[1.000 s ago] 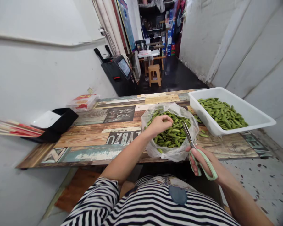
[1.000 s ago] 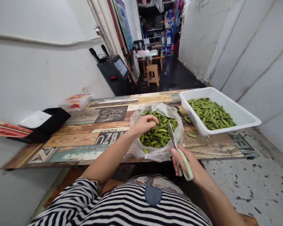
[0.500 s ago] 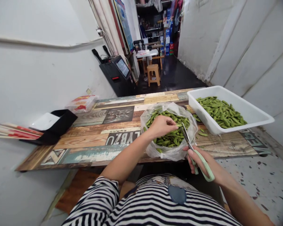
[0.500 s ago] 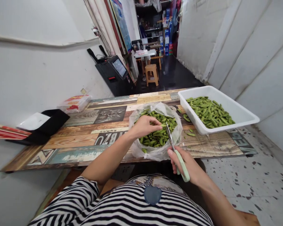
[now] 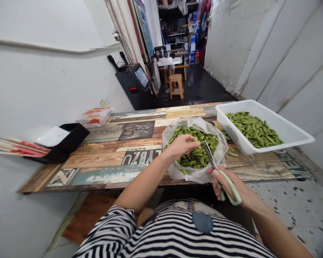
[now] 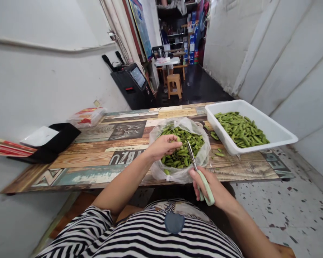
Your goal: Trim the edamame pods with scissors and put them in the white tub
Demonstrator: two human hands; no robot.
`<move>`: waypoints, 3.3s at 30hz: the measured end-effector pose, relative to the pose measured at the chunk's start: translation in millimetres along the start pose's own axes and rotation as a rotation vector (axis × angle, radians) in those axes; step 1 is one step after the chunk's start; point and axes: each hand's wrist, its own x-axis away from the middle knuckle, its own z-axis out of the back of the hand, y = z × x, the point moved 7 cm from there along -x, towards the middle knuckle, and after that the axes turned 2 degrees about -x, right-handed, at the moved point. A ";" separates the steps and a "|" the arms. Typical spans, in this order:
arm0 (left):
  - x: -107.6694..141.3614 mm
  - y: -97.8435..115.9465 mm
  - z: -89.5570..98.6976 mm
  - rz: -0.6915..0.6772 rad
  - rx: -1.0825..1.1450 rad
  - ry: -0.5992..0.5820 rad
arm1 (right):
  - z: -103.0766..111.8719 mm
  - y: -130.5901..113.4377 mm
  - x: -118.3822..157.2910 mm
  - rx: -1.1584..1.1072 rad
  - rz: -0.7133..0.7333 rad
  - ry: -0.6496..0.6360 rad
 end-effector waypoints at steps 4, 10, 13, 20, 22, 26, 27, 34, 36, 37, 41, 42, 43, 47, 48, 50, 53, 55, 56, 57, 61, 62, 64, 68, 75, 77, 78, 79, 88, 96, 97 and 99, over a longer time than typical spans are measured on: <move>3.7 -2.4 -9.5 0.037 0.196 -0.058 | -4.8 -11.2 5.1 -0.007 0.021 -0.030; 10.8 -8.1 -19.2 -0.003 0.265 0.016 | -7.2 -10.6 1.0 -0.067 -0.023 0.031; 10.5 -10.5 -19.0 0.016 0.260 0.018 | -6.1 1.7 -3.7 -0.104 -0.085 0.074; 0.6 -2.0 13.6 -0.060 -0.091 0.210 | 7.1 2.5 0.3 -0.226 -0.050 0.107; -0.7 1.7 9.4 -0.141 -0.484 0.176 | 9.1 3.0 3.4 -0.229 -0.063 0.099; -1.4 0.8 -5.9 -0.247 -1.029 0.125 | 9.7 10.2 5.6 -0.168 -0.080 0.090; -1.3 1.7 -8.3 -0.273 -1.066 0.117 | 9.3 11.8 5.5 -0.143 -0.078 0.082; 1.2 8.9 -4.8 -0.249 -0.608 0.067 | 7.4 -0.9 7.2 0.086 -0.005 0.000; 3.1 7.6 -7.6 -0.216 -0.522 0.023 | 6.9 -4.8 7.9 0.135 0.000 -0.003; 4.2 7.1 -8.7 -0.204 -0.501 0.012 | 6.4 -5.6 7.7 0.151 0.008 -0.003; 7.0 4.0 -9.9 -0.142 -0.515 -0.010 | 4.8 5.2 3.6 0.125 -0.007 0.018; 7.1 2.6 -9.8 -0.121 -0.525 -0.022 | 4.7 9.6 2.2 0.111 -0.022 0.026; 6.9 1.1 -9.3 -0.098 -0.524 -0.032 | 4.9 12.8 1.1 0.102 -0.029 0.036; 4.4 -3.4 -4.3 -0.011 -0.216 -0.017 | 3.1 11.0 -0.6 0.014 0.014 0.032; 3.8 -4.1 -3.8 0.004 -0.091 -0.010 | 1.3 8.2 -0.2 -0.015 0.031 0.013; 3.4 -5.2 -5.0 0.021 0.100 -0.010 | -3.1 2.9 1.0 -0.048 0.050 -0.029; 5.1 -7.0 -7.5 0.026 0.179 0.005 | -7.4 -0.7 2.4 -0.055 0.041 -0.051; 7.0 -7.0 -7.9 -0.002 0.194 0.034 | -6.9 -1.6 2.4 -0.040 0.031 -0.023; 7.9 -6.9 -8.3 -0.019 0.208 0.046 | -6.3 -2.0 2.4 -0.028 0.027 -0.006; 8.5 -7.0 -9.3 -0.032 0.224 0.050 | -5.7 -2.3 2.4 -0.015 0.022 0.007; 8.6 -11.7 -14.6 -0.030 0.254 0.070 | -6.9 -4.9 3.2 -0.014 0.010 0.005; 8.5 -13.1 -15.3 -0.030 0.253 0.089 | -7.3 -5.8 3.6 -0.026 0.010 0.005; 8.9 -15.4 -16.9 -0.036 0.251 0.130 | -7.9 -6.8 4.0 -0.046 0.005 0.008; 13.1 -19.2 -20.1 -0.055 0.231 0.198 | -7.3 -2.0 1.7 -0.061 -0.036 0.035; 3.4 -13.6 -4.7 -0.025 0.242 0.193 | 3.3 12.3 -4.0 -0.181 -0.098 0.144; -7.4 -10.2 4.9 0.009 0.198 0.195 | 6.7 9.1 -1.5 -0.231 -0.069 0.153; -13.3 -6.9 10.2 0.005 0.112 0.218 | 7.7 8.2 0.1 -0.251 -0.070 0.152; -19.4 -1.5 14.4 -0.027 -0.021 0.244 | 8.4 7.9 1.8 -0.264 -0.079 0.150; -58.1 22.1 -19.8 -0.245 -0.996 0.052 | 11.5 10.9 5.4 -0.212 -0.081 0.151; -21.1 26.8 -15.2 -0.296 -0.819 -0.147 | 11.9 3.6 3.6 0.035 -0.047 0.076; -17.8 26.7 -15.4 -0.294 -0.819 -0.166 | 12.2 2.1 2.2 0.071 -0.024 0.076; -13.6 26.3 -16.3 -0.285 -0.814 -0.198 | 12.0 -0.6 0.0 0.139 0.026 0.071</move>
